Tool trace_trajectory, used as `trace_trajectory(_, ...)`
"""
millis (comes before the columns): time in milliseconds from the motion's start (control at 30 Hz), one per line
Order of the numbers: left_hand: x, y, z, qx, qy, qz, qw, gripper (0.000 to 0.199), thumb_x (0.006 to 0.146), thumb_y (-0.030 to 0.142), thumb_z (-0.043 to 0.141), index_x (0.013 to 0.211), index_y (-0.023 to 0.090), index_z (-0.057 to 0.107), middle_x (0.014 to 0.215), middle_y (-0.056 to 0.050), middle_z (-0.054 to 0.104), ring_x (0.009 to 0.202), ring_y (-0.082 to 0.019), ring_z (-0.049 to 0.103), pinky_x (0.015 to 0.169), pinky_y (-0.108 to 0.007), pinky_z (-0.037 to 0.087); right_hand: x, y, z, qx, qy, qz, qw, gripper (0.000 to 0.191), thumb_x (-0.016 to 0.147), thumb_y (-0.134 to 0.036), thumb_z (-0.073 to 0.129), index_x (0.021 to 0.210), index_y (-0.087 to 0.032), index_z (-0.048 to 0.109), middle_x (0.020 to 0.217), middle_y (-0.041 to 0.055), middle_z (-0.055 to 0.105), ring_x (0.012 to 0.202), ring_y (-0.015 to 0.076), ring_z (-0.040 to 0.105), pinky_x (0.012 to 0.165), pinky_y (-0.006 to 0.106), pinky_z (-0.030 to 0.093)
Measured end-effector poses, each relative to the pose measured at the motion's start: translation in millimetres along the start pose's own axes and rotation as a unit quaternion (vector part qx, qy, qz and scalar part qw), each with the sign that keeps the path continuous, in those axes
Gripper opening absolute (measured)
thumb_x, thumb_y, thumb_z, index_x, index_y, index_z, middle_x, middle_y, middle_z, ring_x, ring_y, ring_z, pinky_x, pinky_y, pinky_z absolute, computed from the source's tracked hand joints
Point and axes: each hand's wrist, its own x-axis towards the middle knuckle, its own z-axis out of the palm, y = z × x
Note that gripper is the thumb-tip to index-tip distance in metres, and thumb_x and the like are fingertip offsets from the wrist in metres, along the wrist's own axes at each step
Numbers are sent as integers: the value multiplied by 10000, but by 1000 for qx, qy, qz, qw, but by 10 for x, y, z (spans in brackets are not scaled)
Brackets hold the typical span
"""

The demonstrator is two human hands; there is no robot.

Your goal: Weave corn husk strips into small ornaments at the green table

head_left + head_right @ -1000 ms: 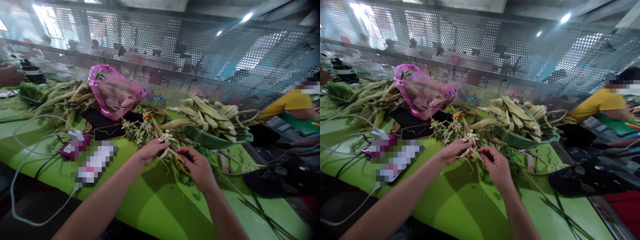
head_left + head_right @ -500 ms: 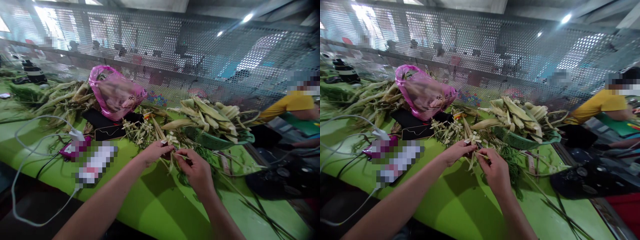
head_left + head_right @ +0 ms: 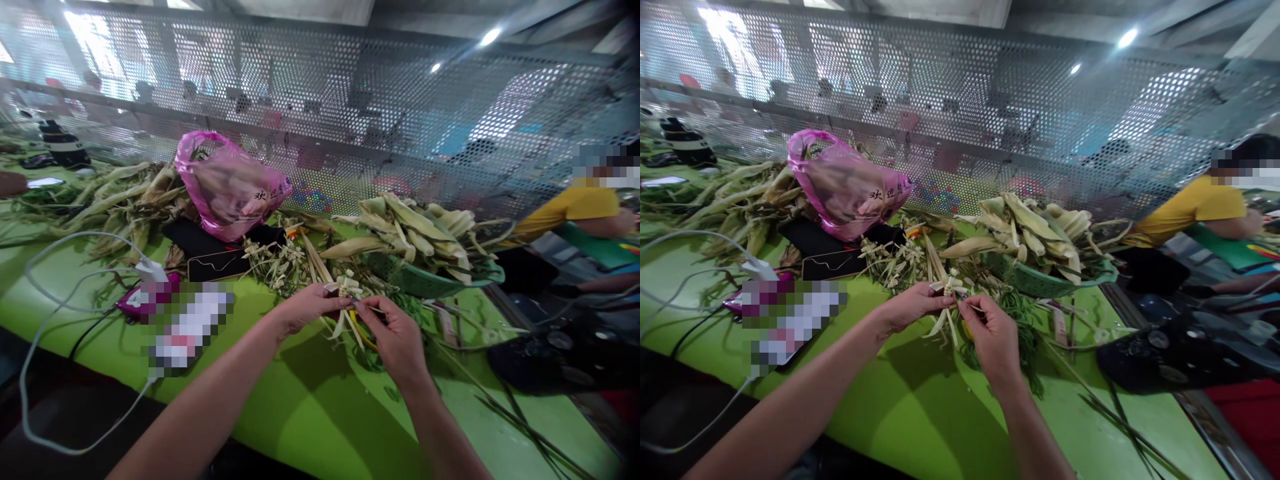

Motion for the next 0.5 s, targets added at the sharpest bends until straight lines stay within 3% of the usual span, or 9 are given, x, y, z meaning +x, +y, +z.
trace_trajectory(167, -29, 3, -6, -59, -30, 7, 998, 389, 648, 407, 758, 866, 104, 649, 777, -23, 572, 660, -87, 491, 658, -227, 420, -20, 11, 15, 42, 6, 22, 999, 267, 822, -457, 583, 794, -193, 604, 626, -22, 552, 548, 124, 457, 510, 227, 354)
trace_trajectory(300, -38, -3, 3, -83, -34, 28, 996, 391, 627, 362, 782, 887, 102, 651, 812, -39, 596, 662, -91, 524, 649, -236, 441, -9, 13, 0, 76, 0, 31, 997, 281, 807, -475, 595, 800, -194, 606, 660, 1, 589, 584, 145, 499, 526, 237, 374)
trace_trajectory(500, -3, -66, -2, -104, 33, -22, 994, 415, 576, 288, 813, 904, 105, 637, 851, -54, 628, 702, -115, 590, 755, -303, 487, -3, -18, -20, 87, 1, 30, 996, 255, 808, -453, 605, 812, -198, 592, 687, 0, 580, 602, 141, 501, 562, 241, 401)
